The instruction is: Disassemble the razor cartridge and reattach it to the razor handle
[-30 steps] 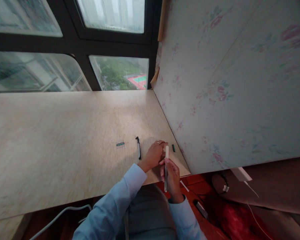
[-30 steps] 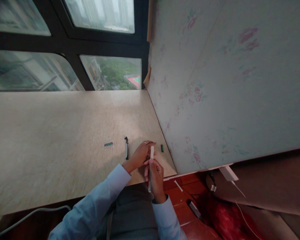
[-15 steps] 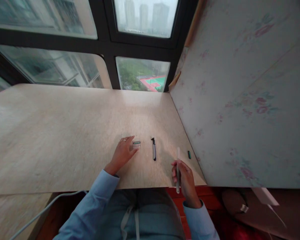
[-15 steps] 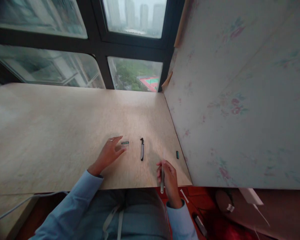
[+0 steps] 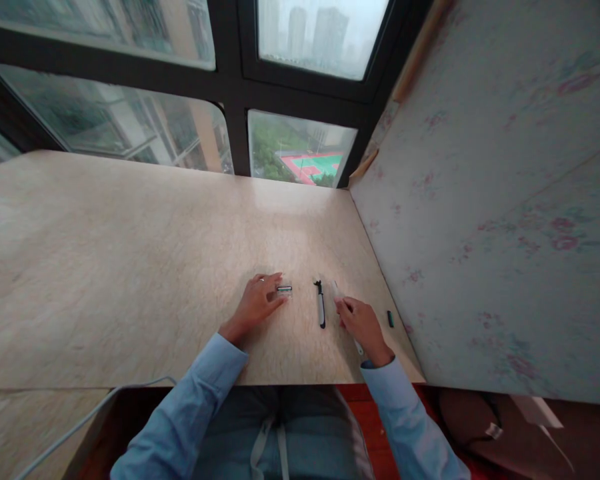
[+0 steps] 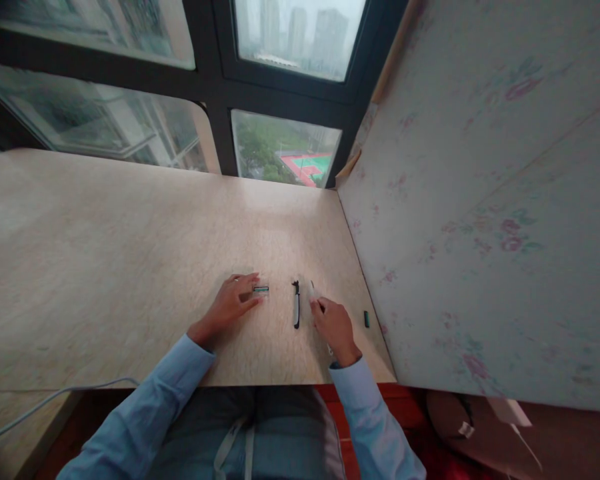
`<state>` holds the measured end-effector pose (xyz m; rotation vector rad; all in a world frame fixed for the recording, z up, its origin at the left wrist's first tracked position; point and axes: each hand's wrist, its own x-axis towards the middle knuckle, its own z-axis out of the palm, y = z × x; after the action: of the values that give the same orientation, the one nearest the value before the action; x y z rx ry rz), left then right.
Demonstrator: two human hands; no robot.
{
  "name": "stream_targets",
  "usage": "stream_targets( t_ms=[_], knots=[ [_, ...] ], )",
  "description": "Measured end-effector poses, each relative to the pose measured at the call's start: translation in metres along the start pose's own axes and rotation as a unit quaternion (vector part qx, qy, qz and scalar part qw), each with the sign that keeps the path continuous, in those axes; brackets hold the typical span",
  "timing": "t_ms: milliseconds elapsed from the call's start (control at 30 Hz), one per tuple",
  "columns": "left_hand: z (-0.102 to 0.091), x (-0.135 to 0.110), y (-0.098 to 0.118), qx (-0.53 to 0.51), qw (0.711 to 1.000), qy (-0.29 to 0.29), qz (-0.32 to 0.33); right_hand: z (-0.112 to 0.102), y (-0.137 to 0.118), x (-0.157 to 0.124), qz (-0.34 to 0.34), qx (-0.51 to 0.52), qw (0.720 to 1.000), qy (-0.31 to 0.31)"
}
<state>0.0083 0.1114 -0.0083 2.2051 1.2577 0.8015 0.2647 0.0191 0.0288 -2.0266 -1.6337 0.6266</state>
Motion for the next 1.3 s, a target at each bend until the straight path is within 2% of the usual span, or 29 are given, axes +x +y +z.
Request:
stream_targets(
  t_ms=[167,333,500,733,1000,1300],
  knots=[
    [0.001,-0.002,-0.001,0.011,1.000,0.000,0.007,-0.001,-0.007,0.019,-0.004,-0.160,0.987,-0.011],
    [0.004,-0.003,-0.004,0.024,1.000,0.002,0.018,-0.005,-0.011,0.025,0.015,-0.214,0.976,-0.039],
    [0.002,-0.002,-0.003,0.031,0.999,-0.004,0.022,-0.013,-0.010,0.017,0.039,-0.248,0.967,-0.043],
    [0.004,-0.002,-0.007,0.039,0.998,0.010,0.038,-0.029,-0.002,-0.003,0.045,-0.253,0.966,-0.041],
    [0.004,0.000,-0.011,0.039,0.998,0.020,0.047,-0.052,0.018,-0.016,0.085,-0.229,0.969,-0.033],
    [0.003,0.001,-0.010,0.029,0.998,0.024,0.041,-0.057,0.021,-0.016,0.128,-0.165,0.978,-0.017]
  ],
)
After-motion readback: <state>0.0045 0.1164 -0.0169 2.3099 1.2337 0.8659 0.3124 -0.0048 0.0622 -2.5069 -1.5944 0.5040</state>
